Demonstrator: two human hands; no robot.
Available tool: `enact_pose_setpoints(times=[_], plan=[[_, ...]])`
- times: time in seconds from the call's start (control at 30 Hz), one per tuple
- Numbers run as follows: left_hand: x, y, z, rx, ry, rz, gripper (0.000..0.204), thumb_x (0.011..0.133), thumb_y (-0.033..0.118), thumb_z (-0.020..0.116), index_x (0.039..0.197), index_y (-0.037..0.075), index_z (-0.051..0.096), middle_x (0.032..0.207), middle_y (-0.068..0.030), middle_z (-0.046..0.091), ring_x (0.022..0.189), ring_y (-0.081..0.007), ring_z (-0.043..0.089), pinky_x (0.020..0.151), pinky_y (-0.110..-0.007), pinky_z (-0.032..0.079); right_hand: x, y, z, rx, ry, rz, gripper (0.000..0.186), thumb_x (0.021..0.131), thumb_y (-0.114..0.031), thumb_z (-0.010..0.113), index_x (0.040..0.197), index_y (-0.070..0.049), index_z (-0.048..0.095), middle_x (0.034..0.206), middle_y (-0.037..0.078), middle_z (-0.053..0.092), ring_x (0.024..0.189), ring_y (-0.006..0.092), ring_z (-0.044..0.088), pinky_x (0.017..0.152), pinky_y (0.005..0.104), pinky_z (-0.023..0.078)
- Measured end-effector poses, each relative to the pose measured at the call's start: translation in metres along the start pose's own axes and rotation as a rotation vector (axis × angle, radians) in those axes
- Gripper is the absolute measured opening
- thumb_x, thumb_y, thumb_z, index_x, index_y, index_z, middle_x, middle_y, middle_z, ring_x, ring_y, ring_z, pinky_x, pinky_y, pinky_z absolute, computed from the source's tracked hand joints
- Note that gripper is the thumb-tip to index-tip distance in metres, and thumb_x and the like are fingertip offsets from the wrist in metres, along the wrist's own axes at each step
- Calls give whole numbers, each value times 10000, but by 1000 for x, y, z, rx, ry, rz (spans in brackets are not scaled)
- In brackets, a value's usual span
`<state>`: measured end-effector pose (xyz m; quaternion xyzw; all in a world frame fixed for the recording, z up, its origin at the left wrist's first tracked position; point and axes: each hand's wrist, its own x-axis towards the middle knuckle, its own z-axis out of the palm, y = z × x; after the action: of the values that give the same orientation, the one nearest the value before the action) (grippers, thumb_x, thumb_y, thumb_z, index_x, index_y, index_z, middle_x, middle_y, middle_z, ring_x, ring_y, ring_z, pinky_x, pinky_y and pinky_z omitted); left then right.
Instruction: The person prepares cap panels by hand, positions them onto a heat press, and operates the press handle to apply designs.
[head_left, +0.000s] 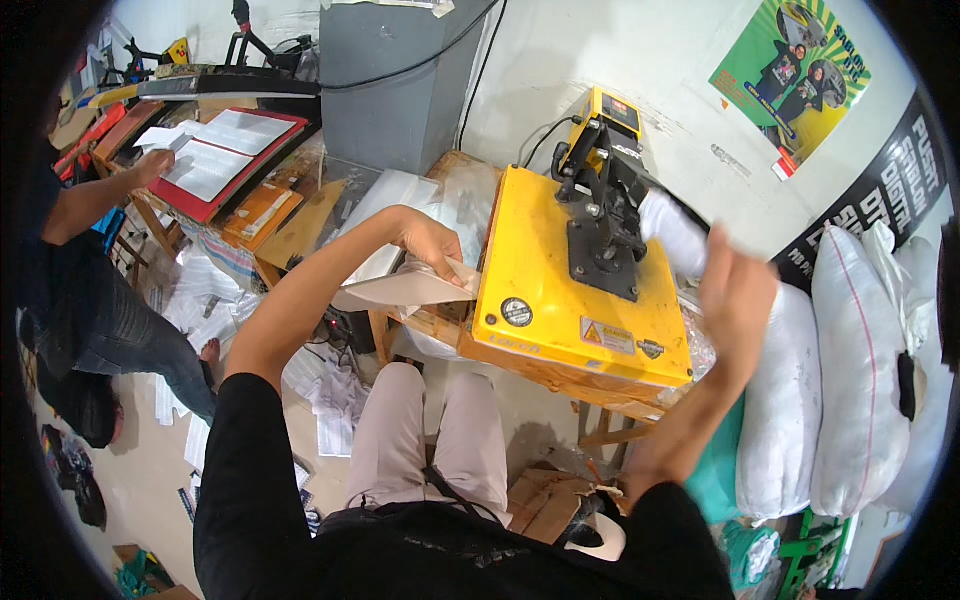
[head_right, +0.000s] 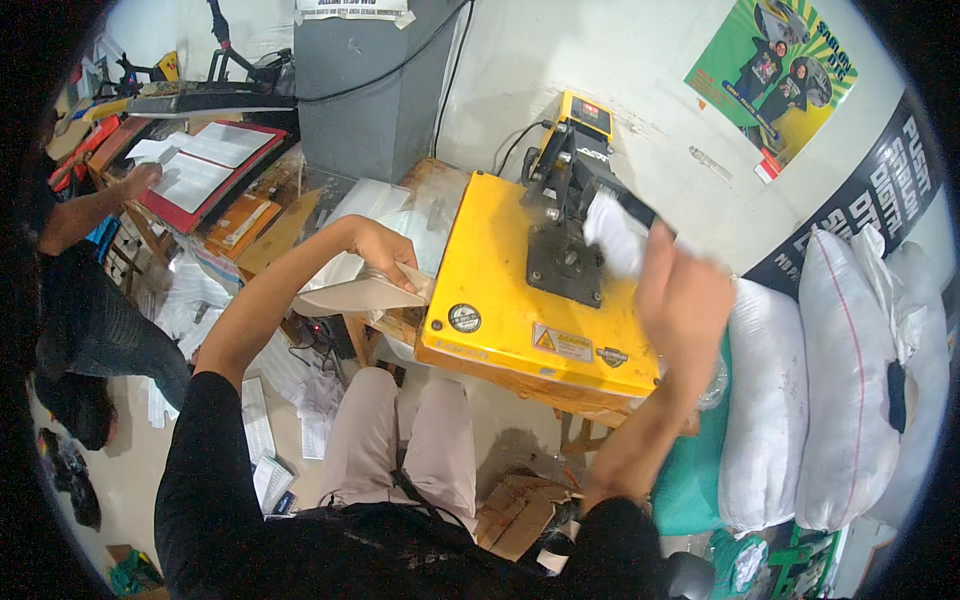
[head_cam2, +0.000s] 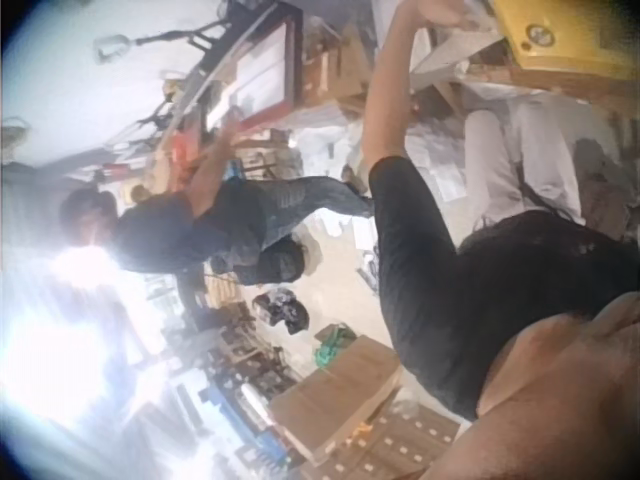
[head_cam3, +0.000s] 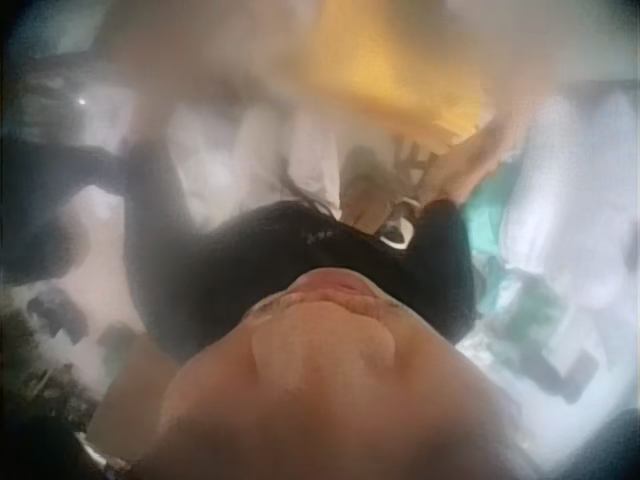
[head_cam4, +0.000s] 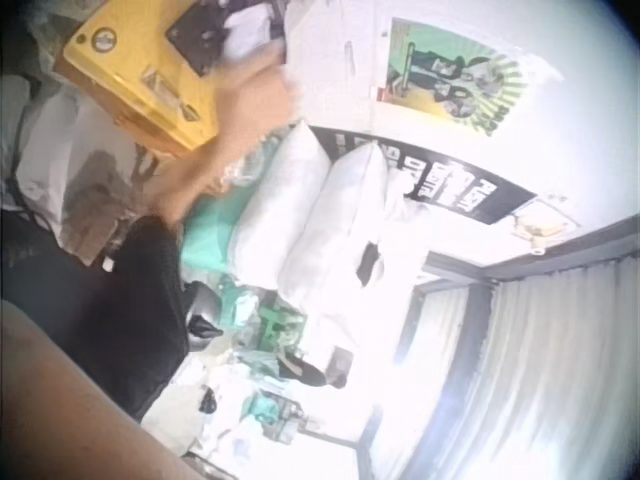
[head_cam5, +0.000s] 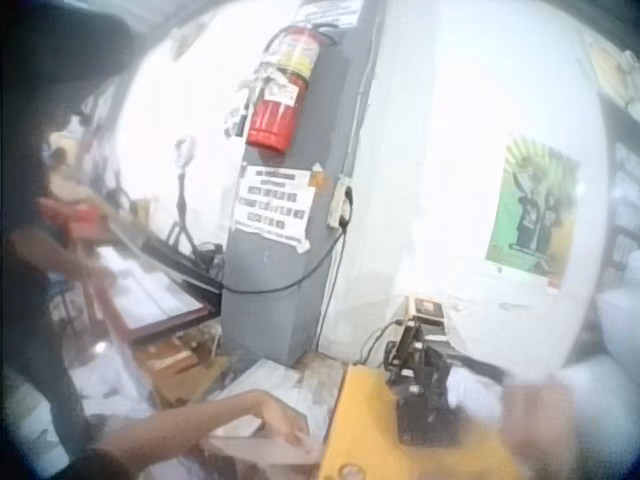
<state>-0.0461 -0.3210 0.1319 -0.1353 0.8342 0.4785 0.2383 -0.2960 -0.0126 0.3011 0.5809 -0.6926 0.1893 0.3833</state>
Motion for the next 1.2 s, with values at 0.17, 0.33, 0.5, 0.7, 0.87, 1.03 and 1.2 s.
enact_pose_setpoints(times=[0.17,0.33,0.5,0.7,0.87,1.03,1.2], plan=[[2,9,-2,-80,-81,-72,410,928,359,747,1083,-21,725,896,-30,720,803,-94,635,674,-260,491,-58,-51,23,92,155,233,372,943,-169,531,601,-24,559,590,180,557,575,400,539,581,527,382],[9,-4,4,12,-80,7,392,926,363,747,1060,-6,732,861,-24,715,748,-100,618,631,-286,498,-107,-62,58,209,137,204,286,897,-122,531,623,-42,539,606,140,547,577,361,518,599,479,378],[44,43,-9,522,-35,-52,492,939,470,681,1067,-2,732,835,-63,726,723,-137,615,656,-333,507,-129,-42,42,276,195,291,263,881,-103,525,621,-66,518,615,143,550,584,354,527,607,473,393],[12,23,-22,512,232,-63,286,832,241,794,813,3,636,648,-32,587,633,-126,538,581,-347,457,-115,-41,76,129,320,225,190,671,-207,678,571,-139,531,558,58,536,561,229,547,572,415,397],[-41,47,8,390,702,80,173,901,75,696,886,-38,565,752,-26,544,694,-115,504,647,-275,448,-116,-51,64,223,312,282,329,822,-210,627,525,-102,536,549,65,559,584,257,541,664,400,403],[-81,54,77,240,878,397,103,989,65,582,966,-27,541,818,-49,559,718,-148,531,727,-307,447,-116,-57,63,239,349,310,333,821,-210,615,518,-93,543,542,76,578,581,266,544,674,399,410],[-96,20,182,57,19,416,337,1028,258,543,1248,5,572,1219,-197,591,1110,-289,584,981,-450,457,-119,-53,66,181,310,303,339,827,-212,608,515,-97,547,542,85,588,571,270,551,673,404,419]])
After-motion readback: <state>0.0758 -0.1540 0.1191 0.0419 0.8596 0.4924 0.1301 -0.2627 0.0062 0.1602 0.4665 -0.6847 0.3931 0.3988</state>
